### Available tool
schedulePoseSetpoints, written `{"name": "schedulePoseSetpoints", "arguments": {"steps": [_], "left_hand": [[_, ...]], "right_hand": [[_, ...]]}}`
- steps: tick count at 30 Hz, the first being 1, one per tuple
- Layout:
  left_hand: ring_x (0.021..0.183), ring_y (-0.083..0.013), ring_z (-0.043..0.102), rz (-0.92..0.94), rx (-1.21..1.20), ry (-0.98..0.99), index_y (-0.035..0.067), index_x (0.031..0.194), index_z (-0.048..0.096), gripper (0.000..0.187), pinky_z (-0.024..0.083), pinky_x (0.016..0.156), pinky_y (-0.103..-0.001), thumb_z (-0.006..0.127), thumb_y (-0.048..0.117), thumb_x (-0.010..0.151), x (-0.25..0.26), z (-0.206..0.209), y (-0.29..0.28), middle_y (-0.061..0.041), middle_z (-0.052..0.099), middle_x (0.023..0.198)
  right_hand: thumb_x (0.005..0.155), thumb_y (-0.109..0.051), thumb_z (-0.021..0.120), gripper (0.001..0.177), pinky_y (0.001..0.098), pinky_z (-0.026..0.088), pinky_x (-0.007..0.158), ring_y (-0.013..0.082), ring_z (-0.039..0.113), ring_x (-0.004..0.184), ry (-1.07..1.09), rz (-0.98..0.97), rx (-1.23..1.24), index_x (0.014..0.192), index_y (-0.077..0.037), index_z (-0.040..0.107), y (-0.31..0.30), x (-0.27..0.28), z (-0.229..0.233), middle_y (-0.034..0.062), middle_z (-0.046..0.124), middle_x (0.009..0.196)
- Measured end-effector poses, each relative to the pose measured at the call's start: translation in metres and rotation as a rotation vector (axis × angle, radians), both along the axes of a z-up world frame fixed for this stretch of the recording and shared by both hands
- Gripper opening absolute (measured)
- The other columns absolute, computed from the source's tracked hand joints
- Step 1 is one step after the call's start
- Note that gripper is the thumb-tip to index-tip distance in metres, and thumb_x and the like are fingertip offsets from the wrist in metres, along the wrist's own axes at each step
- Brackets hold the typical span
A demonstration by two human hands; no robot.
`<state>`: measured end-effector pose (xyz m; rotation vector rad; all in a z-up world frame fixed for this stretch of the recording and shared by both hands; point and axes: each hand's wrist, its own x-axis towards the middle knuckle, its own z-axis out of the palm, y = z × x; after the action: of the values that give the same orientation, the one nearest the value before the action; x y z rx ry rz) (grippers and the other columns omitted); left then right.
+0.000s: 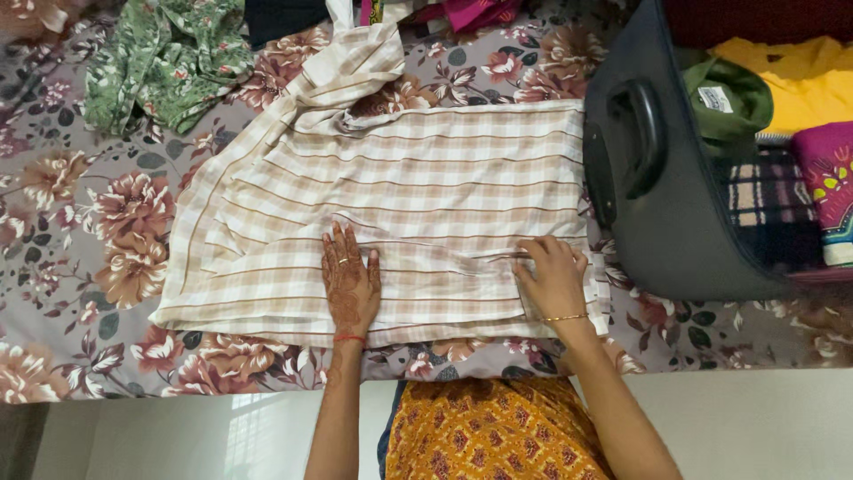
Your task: The person folds a shirt and other clothes by hand on a bed and places them into an open suitcase.
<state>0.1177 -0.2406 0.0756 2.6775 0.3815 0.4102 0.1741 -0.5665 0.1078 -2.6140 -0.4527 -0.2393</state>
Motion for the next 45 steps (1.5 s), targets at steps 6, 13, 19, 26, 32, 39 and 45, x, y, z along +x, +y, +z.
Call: {"name": "schedulePoseSetpoints", "arguments": {"steps": [6, 13, 19, 26, 32, 39, 45], "left_hand": [[0.157, -0.0374, 0.016, -0.011, 0.035, -0.027, 0.006, 0.164, 0.021, 0.068, 0.015, 0.126, -0.048, 0.037, 0.043, 0.109, 0.000, -0.006, 0.000, -0.015, 0.018, 0.171], [0.157, -0.0370, 0.017, 0.000, 0.069, -0.050, 0.006, 0.164, 0.022, 0.067, 0.016, 0.126, -0.048, 0.037, 0.043, 0.109, 0.001, -0.008, 0.000, -0.013, 0.018, 0.171], [0.158, -0.0399, 0.015, -0.009, 0.045, -0.027, 0.009, 0.164, 0.022, 0.064, 0.015, 0.127, -0.049, 0.036, 0.041, 0.110, 0.000, -0.006, 0.001, -0.019, 0.015, 0.172], [0.157, -0.0403, 0.012, -0.011, 0.088, -0.018, 0.009, 0.164, 0.023, 0.069, 0.010, 0.125, -0.053, 0.037, 0.047, 0.108, 0.004, -0.012, 0.002, -0.020, 0.015, 0.171], [0.157, -0.0389, 0.011, 0.006, 0.172, 0.039, 0.015, 0.163, 0.028, 0.070, 0.003, 0.125, -0.055, 0.039, 0.054, 0.105, 0.005, -0.015, 0.002, -0.016, 0.020, 0.170], [0.155, -0.0424, 0.010, 0.018, 0.146, 0.125, 0.018, 0.160, 0.034, 0.074, 0.002, 0.124, -0.057, 0.040, 0.063, 0.101, 0.008, -0.010, 0.000, -0.014, 0.021, 0.169], [0.154, -0.0458, 0.008, 0.031, 0.158, 0.153, 0.021, 0.160, 0.032, 0.080, 0.002, 0.122, -0.060, 0.042, 0.068, 0.096, 0.011, -0.013, 0.000, -0.012, 0.020, 0.169]], "right_hand": [[0.080, -0.032, 0.077, 0.048, 0.0505, 0.035, 0.097, 0.0323, 0.055, 0.116, -0.033, -0.069, 0.030, 0.122, -0.011, 0.064, -0.008, -0.003, -0.007, 0.0117, 0.060, 0.120], [0.083, -0.027, 0.076, 0.024, 0.0493, 0.040, 0.086, 0.0314, 0.060, 0.102, 0.070, -0.090, 0.038, 0.102, -0.013, 0.070, -0.010, -0.005, -0.003, 0.0073, 0.067, 0.100], [0.093, -0.026, 0.068, 0.021, 0.0442, 0.048, 0.085, 0.0298, 0.065, 0.099, 0.128, -0.132, 0.440, 0.106, -0.010, 0.064, -0.018, 0.007, 0.000, 0.0056, 0.068, 0.103], [0.094, -0.029, 0.071, 0.036, 0.0460, 0.043, 0.102, 0.0340, 0.058, 0.117, 0.072, -0.225, 0.103, 0.126, -0.011, 0.067, -0.006, 0.013, 0.000, 0.0137, 0.065, 0.120], [0.099, -0.016, 0.057, 0.044, 0.0531, 0.030, 0.121, 0.0290, 0.040, 0.152, -0.165, -0.031, -0.104, 0.143, -0.012, 0.056, 0.013, -0.016, -0.002, 0.0104, 0.044, 0.162], [0.098, -0.059, 0.043, 0.075, 0.0569, 0.012, 0.118, 0.0340, 0.021, 0.151, 0.026, 0.054, -0.227, 0.158, -0.017, 0.030, 0.021, -0.017, -0.029, 0.0137, 0.022, 0.166], [0.096, -0.062, 0.042, 0.078, 0.0566, 0.011, 0.120, 0.0316, 0.019, 0.152, 0.055, 0.040, -0.259, 0.160, -0.020, 0.026, 0.019, -0.017, -0.039, 0.0110, 0.019, 0.168]]}}
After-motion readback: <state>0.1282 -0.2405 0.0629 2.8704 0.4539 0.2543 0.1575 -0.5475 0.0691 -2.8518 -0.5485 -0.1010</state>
